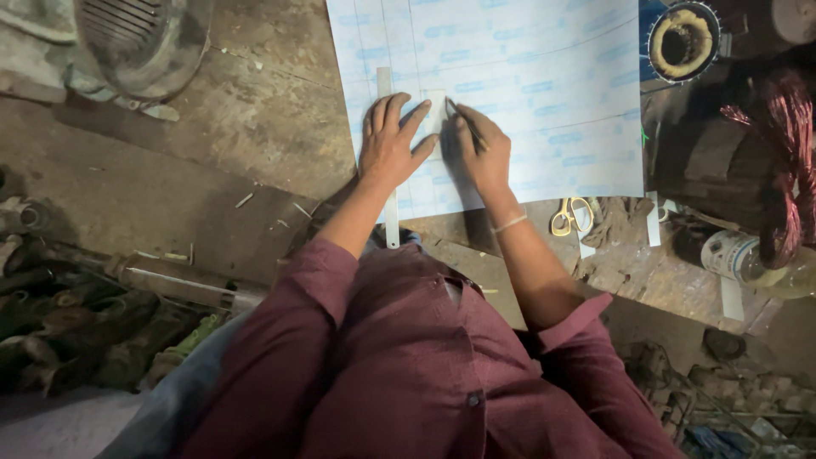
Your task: The person uses a metal ruler and pencil to draw straight lines on a large sheet of paper placed on a workbench. They repeatedly reposition the ruler and draw parallel lines across the paper surface.
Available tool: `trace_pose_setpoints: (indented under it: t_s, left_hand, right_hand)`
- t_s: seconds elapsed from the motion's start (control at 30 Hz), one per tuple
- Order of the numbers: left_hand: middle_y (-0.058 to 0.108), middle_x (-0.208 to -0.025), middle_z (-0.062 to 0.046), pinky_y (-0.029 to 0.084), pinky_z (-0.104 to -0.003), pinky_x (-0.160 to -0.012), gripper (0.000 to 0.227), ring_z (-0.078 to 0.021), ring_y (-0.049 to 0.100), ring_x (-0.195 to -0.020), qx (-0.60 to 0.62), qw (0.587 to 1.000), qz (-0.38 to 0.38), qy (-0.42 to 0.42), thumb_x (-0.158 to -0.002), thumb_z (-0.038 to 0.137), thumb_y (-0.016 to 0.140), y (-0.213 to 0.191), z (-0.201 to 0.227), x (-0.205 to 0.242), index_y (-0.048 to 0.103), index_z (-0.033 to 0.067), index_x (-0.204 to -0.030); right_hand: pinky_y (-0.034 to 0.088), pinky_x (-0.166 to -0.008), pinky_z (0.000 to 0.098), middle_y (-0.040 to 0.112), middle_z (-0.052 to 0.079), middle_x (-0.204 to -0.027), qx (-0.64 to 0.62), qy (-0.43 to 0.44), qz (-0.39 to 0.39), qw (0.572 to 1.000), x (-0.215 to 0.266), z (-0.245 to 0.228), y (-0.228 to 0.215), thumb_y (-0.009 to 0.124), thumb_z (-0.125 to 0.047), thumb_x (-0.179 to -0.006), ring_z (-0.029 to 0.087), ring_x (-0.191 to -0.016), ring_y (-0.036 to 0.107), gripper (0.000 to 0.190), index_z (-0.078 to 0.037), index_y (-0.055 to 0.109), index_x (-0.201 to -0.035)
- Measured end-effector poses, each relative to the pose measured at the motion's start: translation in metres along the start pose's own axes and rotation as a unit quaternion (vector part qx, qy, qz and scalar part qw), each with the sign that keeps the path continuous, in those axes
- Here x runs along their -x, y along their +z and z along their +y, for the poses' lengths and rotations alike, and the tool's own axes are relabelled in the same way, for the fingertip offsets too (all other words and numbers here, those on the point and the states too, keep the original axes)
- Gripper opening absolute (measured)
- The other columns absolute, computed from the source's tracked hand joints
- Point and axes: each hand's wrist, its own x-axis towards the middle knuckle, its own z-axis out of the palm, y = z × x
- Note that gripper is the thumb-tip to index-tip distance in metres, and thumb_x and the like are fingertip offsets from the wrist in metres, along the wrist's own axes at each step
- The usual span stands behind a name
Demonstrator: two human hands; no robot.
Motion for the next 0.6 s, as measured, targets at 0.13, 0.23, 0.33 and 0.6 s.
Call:
trace_pose_setpoints:
  t_s: [0.13, 0.23, 0.33, 0.6]
  left_hand:
    - [0.049, -0.143, -0.014, 0.033, -0.056, -0.115, 0.056, -0.0371, 0.041, -0.136, 0.004, 1.0, -0.002, -0.009, -0.092, 0.039, 0.077, -0.001, 0.002, 0.0, 0.063, 0.017, -0.141]
    - [0.049, -0.142, -0.014, 0.033, -0.056, -0.117, 0.057, -0.037, 0.042, -0.136, -0.001, 1.0, 0.014, 0.008, -0.092, 0.039, 0.077, -0.002, 0.0, -0.004, 0.061, 0.0164, -0.142]
    - [0.05, -0.142, -0.015, 0.033, -0.056, -0.115, 0.058, -0.0375, 0.042, -0.135, -0.001, 1.0, 0.003, -0.002, -0.09, 0.038, 0.078, 0.0, 0.002, 0.002, 0.062, 0.016, -0.141]
    - [0.049, -0.141, -0.014, 0.034, -0.056, -0.114, 0.054, -0.0363, 0.042, -0.135, -0.012, 1.0, 0.001, 0.01, -0.095, 0.04, 0.074, 0.003, -0.021, -0.03, 0.062, 0.0171, -0.143]
  right_hand:
    - [0.055, -0.078, 0.0435, 0.075, 0.017, -0.098, 0.077, -0.042, -0.028, 0.996, 0.001, -0.004, -0.007, 0.067, -0.016, -0.101, 0.038, -0.085, 0.069, 0.02, -0.006, 0.075, -0.117]
    - [0.056, -0.078, 0.0439, 0.074, 0.016, -0.095, 0.102, -0.061, -0.017, 0.993, -0.004, -0.009, -0.007, 0.068, -0.016, -0.101, 0.037, -0.086, 0.07, 0.017, -0.007, 0.075, -0.114]
    - [0.055, -0.078, 0.0427, 0.074, 0.017, -0.101, 0.069, -0.069, -0.008, 0.995, -0.004, -0.008, -0.005, 0.066, -0.015, -0.103, 0.037, -0.088, 0.069, 0.019, -0.006, 0.073, -0.117]
    - [0.056, -0.087, 0.0319, 0.077, 0.014, -0.111, -0.054, 0.047, 0.032, 0.997, 0.032, -0.002, -0.006, 0.06, -0.024, -0.109, 0.02, -0.097, 0.073, 0.03, -0.001, 0.069, -0.126]
